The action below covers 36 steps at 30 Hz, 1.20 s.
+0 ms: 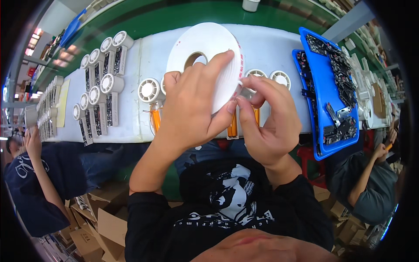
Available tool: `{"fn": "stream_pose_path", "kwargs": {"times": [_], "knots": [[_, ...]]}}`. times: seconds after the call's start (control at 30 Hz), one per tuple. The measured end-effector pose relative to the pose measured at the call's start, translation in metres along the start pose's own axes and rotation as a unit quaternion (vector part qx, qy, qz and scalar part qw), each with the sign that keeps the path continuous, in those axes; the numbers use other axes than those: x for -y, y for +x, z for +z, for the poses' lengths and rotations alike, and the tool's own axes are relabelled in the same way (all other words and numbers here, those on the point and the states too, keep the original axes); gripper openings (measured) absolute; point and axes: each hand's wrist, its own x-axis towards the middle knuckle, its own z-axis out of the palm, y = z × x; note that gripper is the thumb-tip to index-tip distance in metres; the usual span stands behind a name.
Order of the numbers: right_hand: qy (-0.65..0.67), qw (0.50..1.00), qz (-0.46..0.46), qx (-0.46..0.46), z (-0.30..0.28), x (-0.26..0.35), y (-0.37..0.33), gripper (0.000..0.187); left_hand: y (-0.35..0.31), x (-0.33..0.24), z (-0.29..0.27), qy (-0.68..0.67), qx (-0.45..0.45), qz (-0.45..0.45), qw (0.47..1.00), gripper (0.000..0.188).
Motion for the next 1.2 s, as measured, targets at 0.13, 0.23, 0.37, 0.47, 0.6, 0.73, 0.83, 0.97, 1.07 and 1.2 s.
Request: {"fn": "stream_pose_path", "kwargs": {"times": [0.13,0.23,0.37,0.47,0.6,0.73,0.83,0.97,1.07,1.2], "knots": [[0.087,0.994,0.015,0.064,-0.020,-0.011,0.004,0.049,0.002,-0.011,0.005,-0.047,-0.039,-0.002,0.998,0.068],[0.101,0.991,0.005,0.086,-0.031,-0.006,0.004,0.045,0.001,-0.014,0.007,-0.092,-0.051,-0.006,0.994,0.066],[0.098,0.989,-0.094,0.060,-0.038,-0.012,0.008,0.042,-0.004,-0.026,0.007,-0.224,-0.042,-0.050,0.972,0.061],[0.127,0.971,-0.163,0.119,-0.063,0.000,0.009,0.023,-0.004,-0.039,-0.003,-0.361,-0.069,-0.191,0.910,0.062],[0.226,0.968,-0.100,-0.049,-0.080,0.001,-0.003,0.035,-0.008,-0.004,-0.014,-0.379,-0.184,-0.251,0.871,0.077],[0.040,0.979,0.181,0.083,-0.108,0.006,-0.027,0.053,-0.037,-0.011,-0.011,-0.356,-0.197,-0.201,0.891,0.093],[-0.074,0.933,0.279,0.213,-0.116,-0.001,-0.033,0.051,-0.046,-0.019,-0.002,-0.346,-0.155,-0.226,0.897,0.100],[-0.155,0.906,0.266,0.291,-0.120,-0.015,-0.033,0.052,-0.042,-0.025,0.003,-0.320,-0.120,-0.228,0.912,0.107],[-0.164,0.911,0.213,0.313,-0.118,-0.021,-0.036,0.055,-0.037,-0.026,0.002,-0.312,-0.103,-0.229,0.916,0.110],[-0.164,0.905,0.202,0.336,-0.113,-0.024,-0.036,0.052,-0.040,-0.025,0.003,-0.297,-0.110,-0.234,0.919,0.110]]}}
